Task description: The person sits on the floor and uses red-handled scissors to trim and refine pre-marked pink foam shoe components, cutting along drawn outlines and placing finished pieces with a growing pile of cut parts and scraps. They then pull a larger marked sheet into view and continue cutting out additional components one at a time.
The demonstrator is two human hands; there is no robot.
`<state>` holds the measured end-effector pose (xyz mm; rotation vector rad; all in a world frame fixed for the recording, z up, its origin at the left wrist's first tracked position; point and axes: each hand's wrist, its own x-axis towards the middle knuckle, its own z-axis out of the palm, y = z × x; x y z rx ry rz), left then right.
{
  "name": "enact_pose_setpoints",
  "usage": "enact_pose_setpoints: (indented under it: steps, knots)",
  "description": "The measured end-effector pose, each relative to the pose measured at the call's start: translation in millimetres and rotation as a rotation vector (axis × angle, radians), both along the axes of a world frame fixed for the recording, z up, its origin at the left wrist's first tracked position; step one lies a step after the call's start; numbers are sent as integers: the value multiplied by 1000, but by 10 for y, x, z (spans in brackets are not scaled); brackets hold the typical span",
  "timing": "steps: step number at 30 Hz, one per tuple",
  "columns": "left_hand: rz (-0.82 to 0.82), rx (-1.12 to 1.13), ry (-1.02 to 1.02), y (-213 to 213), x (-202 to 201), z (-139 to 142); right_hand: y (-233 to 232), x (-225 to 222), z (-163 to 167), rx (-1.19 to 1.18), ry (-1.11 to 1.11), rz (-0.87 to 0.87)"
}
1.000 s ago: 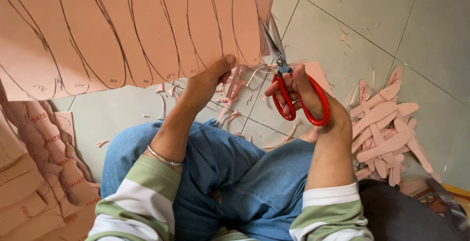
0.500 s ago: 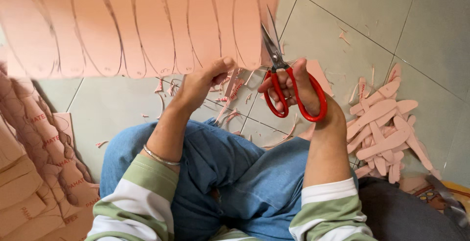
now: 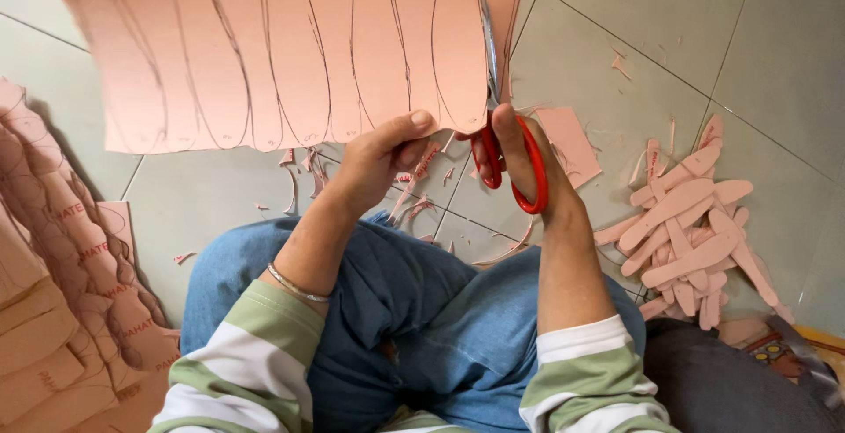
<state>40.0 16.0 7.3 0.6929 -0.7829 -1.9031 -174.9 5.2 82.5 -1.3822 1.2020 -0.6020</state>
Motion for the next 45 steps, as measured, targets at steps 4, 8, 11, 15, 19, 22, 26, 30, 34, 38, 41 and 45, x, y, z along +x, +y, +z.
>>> enact_pose_setpoints:
  steps: [4,8,11,15,19,22,26,30,34,38,41,45]
  knots:
    - [-48,77,367,19,6,-49,-51,58,35,134,76,-38]
    - [-103,94,558,14,-12,-48,-63,137,-73,137,115,-104]
    - [-11,130,406,11,-32,-18,-87,148,-218,7,274,-148]
    - [16,38,186,42,-72,29,-97,98,-408,-200,343,-161]
    - [41,-11,51,78,-92,45,-92,55,-508,-174,288,-181]
    - [52,-17,-5,90,-95,27,-98,64,-483,-102,210,-161]
    - [75,-95,-38,60,-56,-34,-95,60,-301,101,176,-108]
    - [306,31,-59,-48,80,-119,-59,-32,-86,240,83,-42]
    - [430,166,309,-181,179,-129,-37,-104,-61,188,130,114]
    - [582,126,436,-250,187,-24,17,5,-262,73,280,205]
    - [693,134,575,-320,333,4,54,37,-346,-106,296,358]
    - [807,101,363,-344,656,-151,-31,-228,-188,201,375,304]
